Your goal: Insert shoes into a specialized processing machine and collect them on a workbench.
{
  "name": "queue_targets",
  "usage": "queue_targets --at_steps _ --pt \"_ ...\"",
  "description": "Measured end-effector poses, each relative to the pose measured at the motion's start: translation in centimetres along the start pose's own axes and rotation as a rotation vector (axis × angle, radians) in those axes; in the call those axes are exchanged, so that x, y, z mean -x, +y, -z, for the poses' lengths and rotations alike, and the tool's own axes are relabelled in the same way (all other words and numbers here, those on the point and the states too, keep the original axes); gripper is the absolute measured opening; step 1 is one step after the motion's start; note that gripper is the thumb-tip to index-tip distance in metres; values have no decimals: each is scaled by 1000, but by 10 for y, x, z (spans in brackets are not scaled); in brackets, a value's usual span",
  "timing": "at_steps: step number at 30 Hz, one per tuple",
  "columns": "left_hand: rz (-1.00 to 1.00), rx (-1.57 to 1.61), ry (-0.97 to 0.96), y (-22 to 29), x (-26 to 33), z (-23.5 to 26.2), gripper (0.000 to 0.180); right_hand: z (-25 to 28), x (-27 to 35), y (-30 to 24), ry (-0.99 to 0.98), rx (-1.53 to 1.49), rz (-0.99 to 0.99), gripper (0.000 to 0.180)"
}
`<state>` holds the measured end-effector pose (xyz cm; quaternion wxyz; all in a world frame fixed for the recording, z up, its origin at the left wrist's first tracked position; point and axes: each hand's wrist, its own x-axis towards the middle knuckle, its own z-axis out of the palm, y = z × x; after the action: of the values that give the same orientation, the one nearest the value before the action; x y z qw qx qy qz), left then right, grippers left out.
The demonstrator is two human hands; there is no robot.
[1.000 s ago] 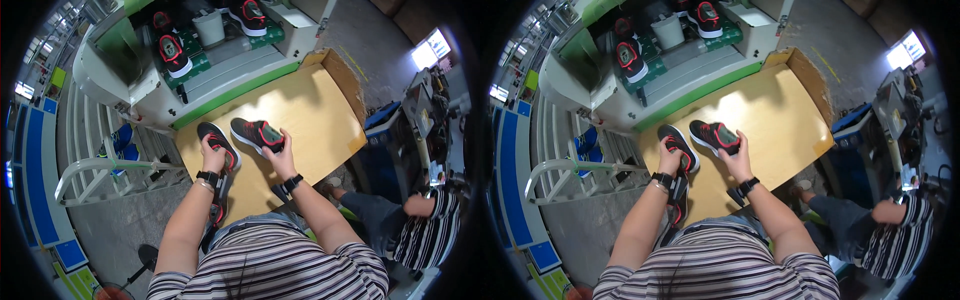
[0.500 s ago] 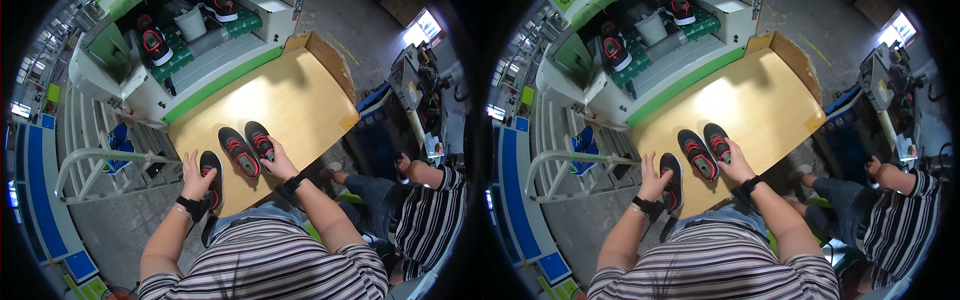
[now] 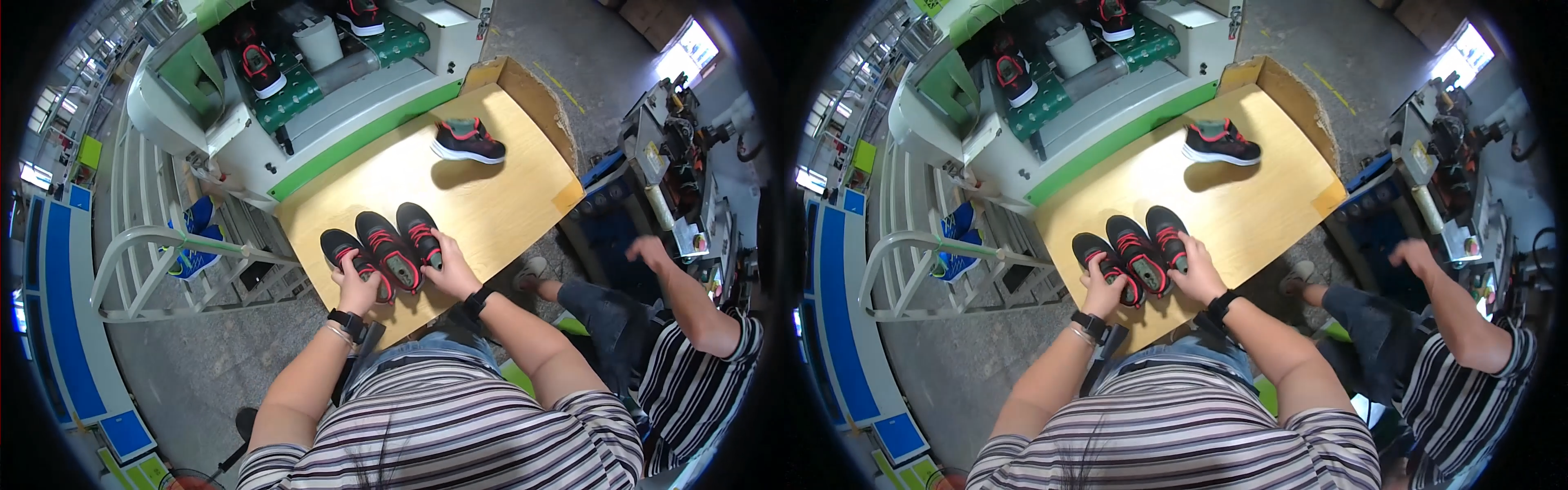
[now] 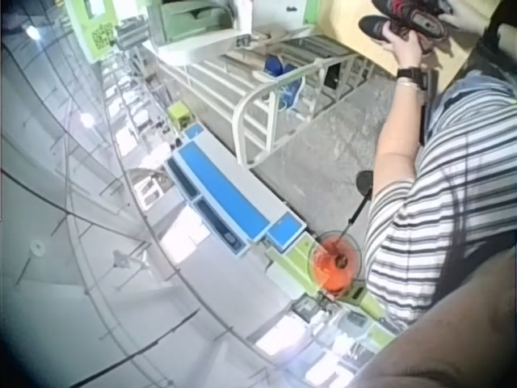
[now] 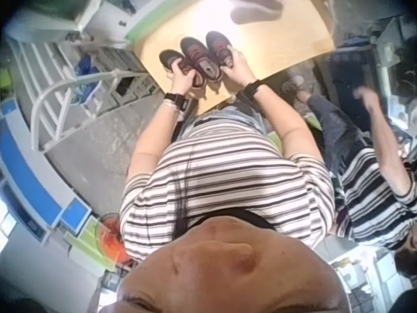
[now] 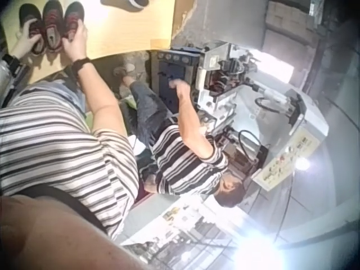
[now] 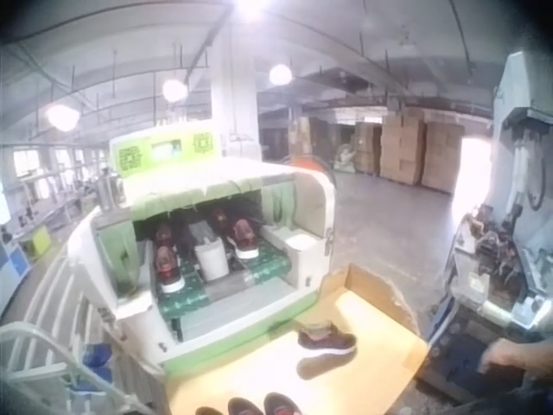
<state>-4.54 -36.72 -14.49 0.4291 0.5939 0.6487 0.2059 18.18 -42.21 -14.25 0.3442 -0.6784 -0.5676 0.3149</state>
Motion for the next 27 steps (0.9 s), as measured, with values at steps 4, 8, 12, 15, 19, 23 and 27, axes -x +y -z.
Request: queue_targets --at_steps 4,8,12,15,19,23,27 --pt "73 118 -259 -7 -9 35 70 6 30 9 17 -120 -48 78" --pt "-75 -83 -80 31 -43 56 65 28 41 3 -9 -374 -211 75" --pt "-452 -240 -66 86 -103 43 59 50 42 -12 164 -413 -332 73" --pt "-662 -363 -131 146 -150 7 60 43 46 12 360 -291 -269 76" --pt "-780 -681 -147 231 -188 -54 71 42 48 17 437 -17 -353 78" --pt "-793 -852 -138 232 -229 -93 76 38 48 17 428 -28 -355 79" --pt "-854 -1272 -211 241 -239 -108 58 42 46 16 425 -14 -374 80"
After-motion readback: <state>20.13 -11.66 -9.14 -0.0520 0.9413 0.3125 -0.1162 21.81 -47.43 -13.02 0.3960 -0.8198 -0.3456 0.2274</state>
